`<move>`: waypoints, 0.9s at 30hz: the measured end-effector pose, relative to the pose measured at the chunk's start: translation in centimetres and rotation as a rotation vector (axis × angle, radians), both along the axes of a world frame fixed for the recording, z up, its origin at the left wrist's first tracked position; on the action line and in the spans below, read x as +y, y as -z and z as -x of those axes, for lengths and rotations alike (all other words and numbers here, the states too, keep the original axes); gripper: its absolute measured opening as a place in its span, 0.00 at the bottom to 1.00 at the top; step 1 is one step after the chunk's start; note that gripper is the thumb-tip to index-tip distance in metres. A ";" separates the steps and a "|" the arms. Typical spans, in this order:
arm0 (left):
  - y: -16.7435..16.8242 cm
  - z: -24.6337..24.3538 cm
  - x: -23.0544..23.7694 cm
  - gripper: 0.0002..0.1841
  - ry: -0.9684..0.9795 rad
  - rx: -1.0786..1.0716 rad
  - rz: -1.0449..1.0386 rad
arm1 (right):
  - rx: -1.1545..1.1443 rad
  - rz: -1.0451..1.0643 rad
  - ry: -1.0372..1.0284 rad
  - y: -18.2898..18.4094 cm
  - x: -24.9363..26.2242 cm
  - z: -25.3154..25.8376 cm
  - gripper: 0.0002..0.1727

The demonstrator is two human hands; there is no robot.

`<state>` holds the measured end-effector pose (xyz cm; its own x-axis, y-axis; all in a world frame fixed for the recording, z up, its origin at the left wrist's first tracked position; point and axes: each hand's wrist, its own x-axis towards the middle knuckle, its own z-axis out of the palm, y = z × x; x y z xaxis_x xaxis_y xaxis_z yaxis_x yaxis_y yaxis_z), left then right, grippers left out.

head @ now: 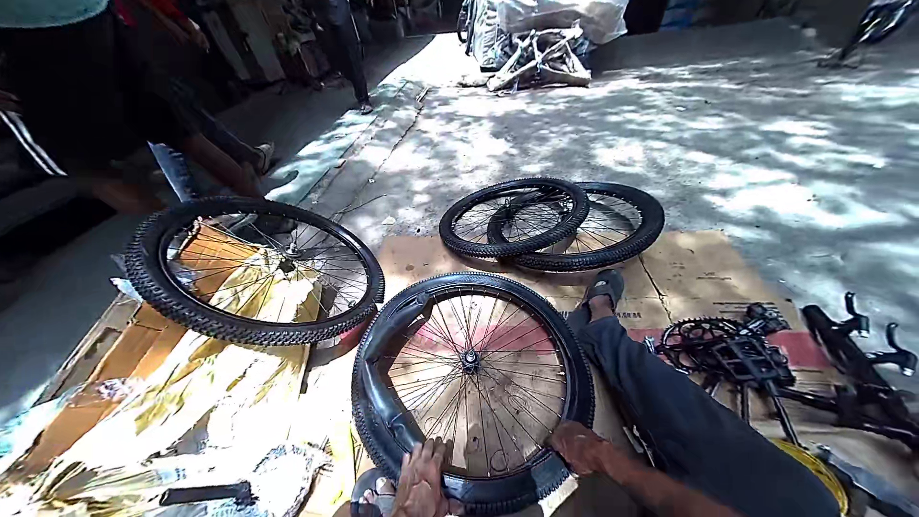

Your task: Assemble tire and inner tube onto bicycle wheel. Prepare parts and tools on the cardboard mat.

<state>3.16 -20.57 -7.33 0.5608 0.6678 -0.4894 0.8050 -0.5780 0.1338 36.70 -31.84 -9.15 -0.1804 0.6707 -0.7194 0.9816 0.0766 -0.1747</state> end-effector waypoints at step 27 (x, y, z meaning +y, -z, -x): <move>0.7 -4.9 -4.2 0.37 0.103 0.162 0.142 | 0.276 -0.140 -0.013 2.0 0.1 4.3 0.37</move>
